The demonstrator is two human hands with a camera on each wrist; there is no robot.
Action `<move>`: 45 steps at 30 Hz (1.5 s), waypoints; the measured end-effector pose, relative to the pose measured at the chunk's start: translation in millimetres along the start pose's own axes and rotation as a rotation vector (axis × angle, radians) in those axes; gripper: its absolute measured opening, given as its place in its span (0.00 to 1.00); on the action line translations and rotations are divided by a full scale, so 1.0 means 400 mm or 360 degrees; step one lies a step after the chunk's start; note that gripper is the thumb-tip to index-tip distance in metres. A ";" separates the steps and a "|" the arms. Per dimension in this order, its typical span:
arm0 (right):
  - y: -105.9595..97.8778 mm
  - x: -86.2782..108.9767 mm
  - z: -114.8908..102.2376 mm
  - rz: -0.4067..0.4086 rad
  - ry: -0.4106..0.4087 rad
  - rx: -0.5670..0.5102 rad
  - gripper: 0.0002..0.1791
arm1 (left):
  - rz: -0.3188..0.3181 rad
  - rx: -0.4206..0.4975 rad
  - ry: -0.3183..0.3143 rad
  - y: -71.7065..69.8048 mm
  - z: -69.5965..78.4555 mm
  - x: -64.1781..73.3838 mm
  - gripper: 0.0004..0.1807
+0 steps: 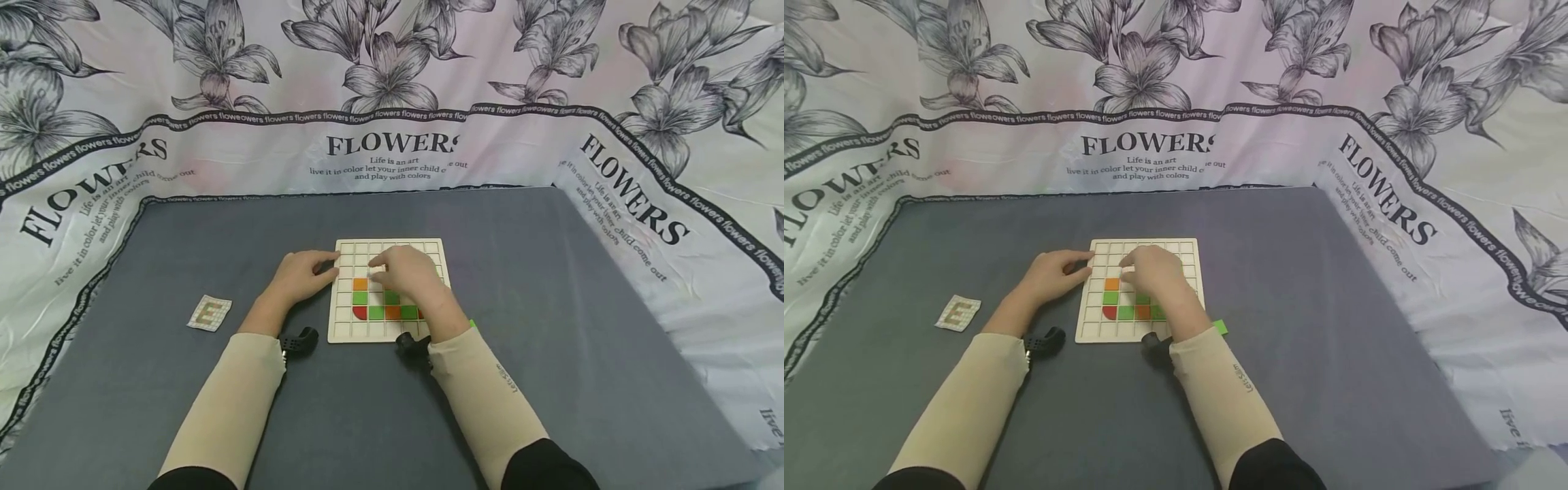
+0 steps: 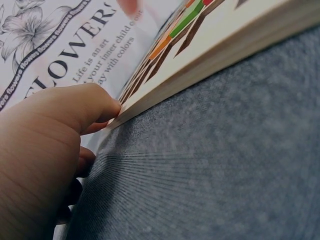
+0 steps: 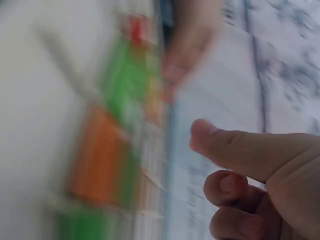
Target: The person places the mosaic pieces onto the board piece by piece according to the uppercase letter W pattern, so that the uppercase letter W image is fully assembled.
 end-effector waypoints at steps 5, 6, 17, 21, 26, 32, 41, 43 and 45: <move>-0.061 0.058 0.082 -0.0015 0.0050 -0.0099 0.17 | 0.0004 0.0015 0.0011 0.005 0.000 -0.001 0.26; -0.065 0.072 0.100 -0.0039 0.0038 -0.0090 0.17 | 0.0003 0.0016 0.0011 0.005 0.000 0.000 0.26; -0.022 0.230 0.277 -0.0341 -0.0143 -0.0119 0.11 | 0.0002 0.0009 -0.0011 -0.001 -0.008 0.011 0.26; -0.005 0.262 0.292 -0.0401 -0.0230 -0.0061 0.09 | 0.0017 -0.0016 -0.0014 0.000 -0.014 0.010 0.26; 0.002 0.277 0.293 -0.0224 -0.0309 0.0135 0.06 | 0.0028 -0.0004 -0.0005 0.002 -0.007 0.009 0.26; 0.002 0.291 0.301 -0.0130 -0.0342 0.0214 0.07 | 0.0022 0.0025 0.0007 0.007 0.006 0.010 0.26; -0.069 0.223 0.220 0.0042 -0.0276 0.0275 0.09 | 0.0045 0.0017 -0.0003 0.007 0.005 0.012 0.27; -0.081 0.179 0.173 0.0037 -0.0300 0.0315 0.10 | 0.0048 0.0018 0.0003 0.005 0.007 0.012 0.26; -0.084 0.131 0.130 0.0012 -0.0315 0.0335 0.13 | 0.0036 0.0033 0.0019 0.006 0.012 0.011 0.26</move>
Point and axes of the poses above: each hand's wrist, its own x-axis away from the middle knuckle, its own y-axis out of the palm, z = x × y, the point moved 2 cm from there along -x, towards the middle knuckle, and after that the axes turned 10 degrees about x, right-handed, at the moved point
